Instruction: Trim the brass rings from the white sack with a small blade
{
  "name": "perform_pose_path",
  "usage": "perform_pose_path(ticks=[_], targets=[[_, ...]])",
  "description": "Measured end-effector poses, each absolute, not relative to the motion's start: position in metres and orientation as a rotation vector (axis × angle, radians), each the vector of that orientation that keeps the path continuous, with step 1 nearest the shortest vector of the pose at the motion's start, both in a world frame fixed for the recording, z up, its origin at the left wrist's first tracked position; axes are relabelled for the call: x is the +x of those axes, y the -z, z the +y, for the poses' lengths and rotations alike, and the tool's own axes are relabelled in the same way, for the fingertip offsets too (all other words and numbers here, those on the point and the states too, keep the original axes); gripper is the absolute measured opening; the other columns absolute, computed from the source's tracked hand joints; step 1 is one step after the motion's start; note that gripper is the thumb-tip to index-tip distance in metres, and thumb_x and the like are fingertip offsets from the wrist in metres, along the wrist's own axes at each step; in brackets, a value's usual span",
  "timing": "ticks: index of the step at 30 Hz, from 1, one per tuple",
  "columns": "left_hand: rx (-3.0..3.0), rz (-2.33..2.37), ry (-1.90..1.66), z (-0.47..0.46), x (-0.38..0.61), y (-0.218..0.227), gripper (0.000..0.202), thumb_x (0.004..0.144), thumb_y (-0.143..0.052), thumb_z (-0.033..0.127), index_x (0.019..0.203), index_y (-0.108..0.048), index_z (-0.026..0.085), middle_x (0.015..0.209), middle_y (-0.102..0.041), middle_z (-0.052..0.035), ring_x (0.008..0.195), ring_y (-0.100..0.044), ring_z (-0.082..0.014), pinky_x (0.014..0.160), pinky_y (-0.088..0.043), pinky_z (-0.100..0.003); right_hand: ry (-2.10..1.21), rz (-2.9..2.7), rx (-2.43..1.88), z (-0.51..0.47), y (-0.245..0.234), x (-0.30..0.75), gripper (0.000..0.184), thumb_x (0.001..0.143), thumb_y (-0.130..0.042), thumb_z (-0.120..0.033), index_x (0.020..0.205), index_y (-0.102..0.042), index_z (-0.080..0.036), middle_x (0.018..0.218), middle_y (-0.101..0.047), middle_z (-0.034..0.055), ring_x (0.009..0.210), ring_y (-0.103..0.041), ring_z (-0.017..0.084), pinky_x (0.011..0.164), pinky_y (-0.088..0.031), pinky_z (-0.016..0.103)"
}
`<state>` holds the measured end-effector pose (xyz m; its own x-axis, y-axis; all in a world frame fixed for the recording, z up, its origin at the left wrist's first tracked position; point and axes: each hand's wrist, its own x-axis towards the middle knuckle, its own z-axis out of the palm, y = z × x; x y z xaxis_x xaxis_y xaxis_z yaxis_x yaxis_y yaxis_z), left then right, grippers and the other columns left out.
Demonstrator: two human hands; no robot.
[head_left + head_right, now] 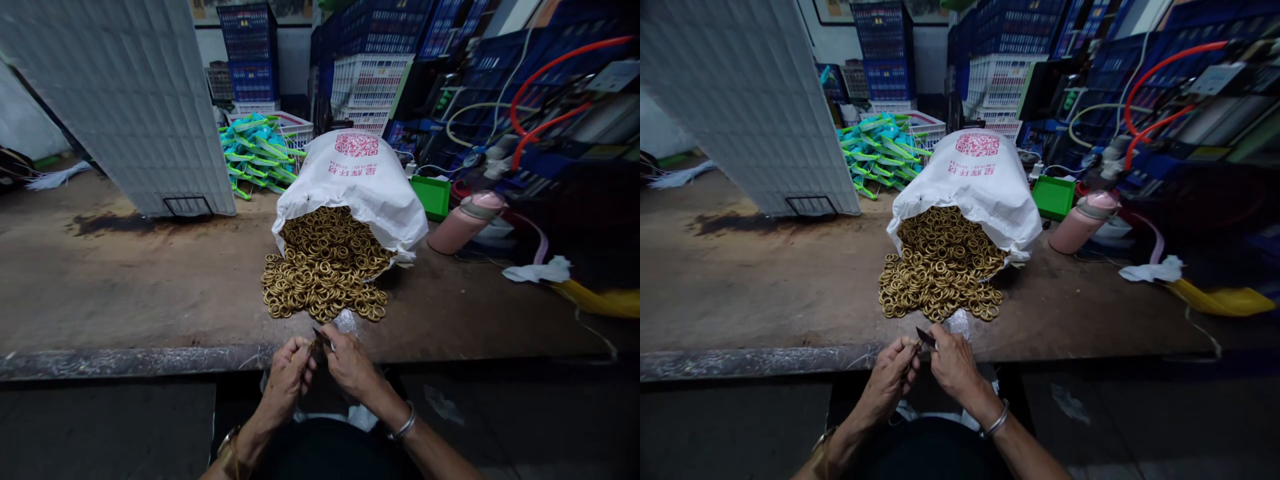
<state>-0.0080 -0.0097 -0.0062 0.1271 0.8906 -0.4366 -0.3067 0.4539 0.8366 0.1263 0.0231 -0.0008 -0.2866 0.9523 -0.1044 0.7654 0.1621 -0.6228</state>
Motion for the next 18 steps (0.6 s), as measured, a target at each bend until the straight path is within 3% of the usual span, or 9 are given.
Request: perform_pose_path(ticks=[11, 18], targets=[[0.687, 1.149, -0.958, -0.009, -0.009, 0.001, 0.033, 0.072, -0.055, 0.050, 0.072, -0.045, 0.018, 0.056, -0.048, 0.0060, 0.038, -0.035, -0.0024, 0.036, -0.023, -0.013, -0.795, -2.400, -1.751, 0.016, -0.004, 0.121, 0.033, 0.065, -0.039, -0.004, 0.093, -0.052, -0.019, 0.083, -0.064, 0.0041, 0.076, -0.057, 0.017, 0.062, -0.028, 0.023], [0.704, 1.105, -0.918, -0.016, -0.010, -0.008, 0.032, 0.071, -0.057, 0.048, 0.071, -0.047, 0.018, 0.051, -0.046, 0.0066, 0.035, -0.034, -0.0026, 0.033, -0.023, -0.013, -0.537, -2.411, -1.942, 0.022, 0.001, 0.129, 0.030, 0.071, -0.039, -0.005, 0.095, -0.051, -0.016, 0.078, -0.064, 0.0068, 0.067, -0.057, 0.017, 0.055, -0.024, 0.025]])
